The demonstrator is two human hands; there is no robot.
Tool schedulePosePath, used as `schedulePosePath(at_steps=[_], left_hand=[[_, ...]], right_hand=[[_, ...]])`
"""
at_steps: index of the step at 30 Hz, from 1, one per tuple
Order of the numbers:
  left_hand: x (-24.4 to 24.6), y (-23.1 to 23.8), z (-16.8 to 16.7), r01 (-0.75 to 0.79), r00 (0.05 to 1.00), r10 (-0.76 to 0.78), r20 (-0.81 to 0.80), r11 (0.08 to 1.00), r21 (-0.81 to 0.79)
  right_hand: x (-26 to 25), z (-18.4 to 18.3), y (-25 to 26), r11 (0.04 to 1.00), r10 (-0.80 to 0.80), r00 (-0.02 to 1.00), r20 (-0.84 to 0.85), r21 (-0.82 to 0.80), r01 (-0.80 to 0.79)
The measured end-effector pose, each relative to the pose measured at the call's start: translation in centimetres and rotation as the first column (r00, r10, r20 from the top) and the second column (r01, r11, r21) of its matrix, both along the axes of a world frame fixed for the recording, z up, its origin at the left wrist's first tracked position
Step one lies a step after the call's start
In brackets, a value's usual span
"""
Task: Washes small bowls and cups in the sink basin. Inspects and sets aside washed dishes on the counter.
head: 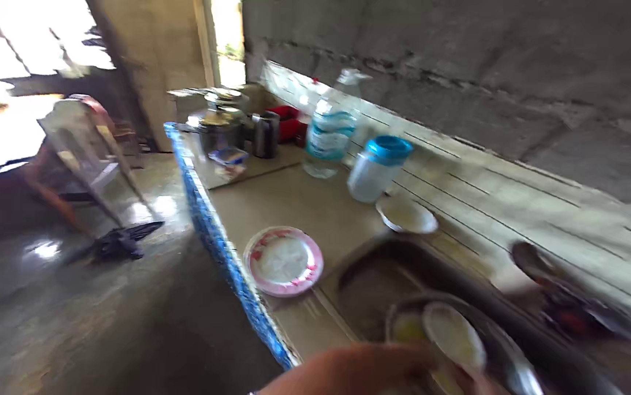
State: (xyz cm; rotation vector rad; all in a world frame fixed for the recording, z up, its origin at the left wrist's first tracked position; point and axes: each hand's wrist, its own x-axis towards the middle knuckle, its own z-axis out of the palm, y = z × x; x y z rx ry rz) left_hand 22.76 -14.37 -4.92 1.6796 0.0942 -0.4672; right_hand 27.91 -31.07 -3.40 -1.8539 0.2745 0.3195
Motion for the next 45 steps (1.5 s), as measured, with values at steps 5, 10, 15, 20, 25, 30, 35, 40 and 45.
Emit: schedulePosePath(at_steps=[5,10,15,20,25,30,35,40,45], left_hand=[[3.7,-0.1,6.6,0.133,0.979,-0.064,-0.196,0.921,0.365],[5.0,5.0,11.7,0.12,0.993,-0.106,-0.058,0.805,0.581],[4.6,11.3,11.9,-0.254,0.967,0.214,0.14,0.866,0.431],[3.3,12.7,9.9,-0.686,0.718,0.658,-0.225,0.725,-0.07],[2.0,11.0,8.8,-0.751,0.656,0.622,-0.428,0.596,-0.284],[2.1,10.4,8.2,-0.764,0.645,0.634,-0.427,0.561,-0.319],[2.9,8.8,7.4,-0.687,0.72,0.601,-0.347,0.548,-0.477],[3.1,7.9,7.9,-0.691,0.714,0.618,-0.328,0.55,-0.469],[2.7,9.3,7.8,-0.692,0.707,0.686,-0.171,0.623,-0.364]], right_hand=[[0.9,1.6,-1.2,0.931,0.102,0.953,0.284,-0.365,0.009],[0.5,4.8,1.6,0.868,0.42,0.875,0.24,-0.388,-0.311],[2.1,3.6,5.4,0.63,0.685,0.729,0.018,-0.518,-0.579],[0.9,1.8,9.1,0.294,0.748,0.569,-0.341,-0.599,-0.745],[-0.9,1.6,9.5,0.227,0.714,0.493,-0.497,-0.502,-0.835],[0.0,1.6,7.0,0.166,0.813,0.4,-0.424,-0.488,-0.857],[-1.4,2.7,6.3,0.243,0.634,0.56,-0.533,-0.549,-0.799],[-0.3,0.8,4.8,0.104,0.678,0.46,-0.573,-0.545,-0.832],[1.5,5.1,1.6,0.414,0.785,0.54,-0.304,-0.392,-0.822]])
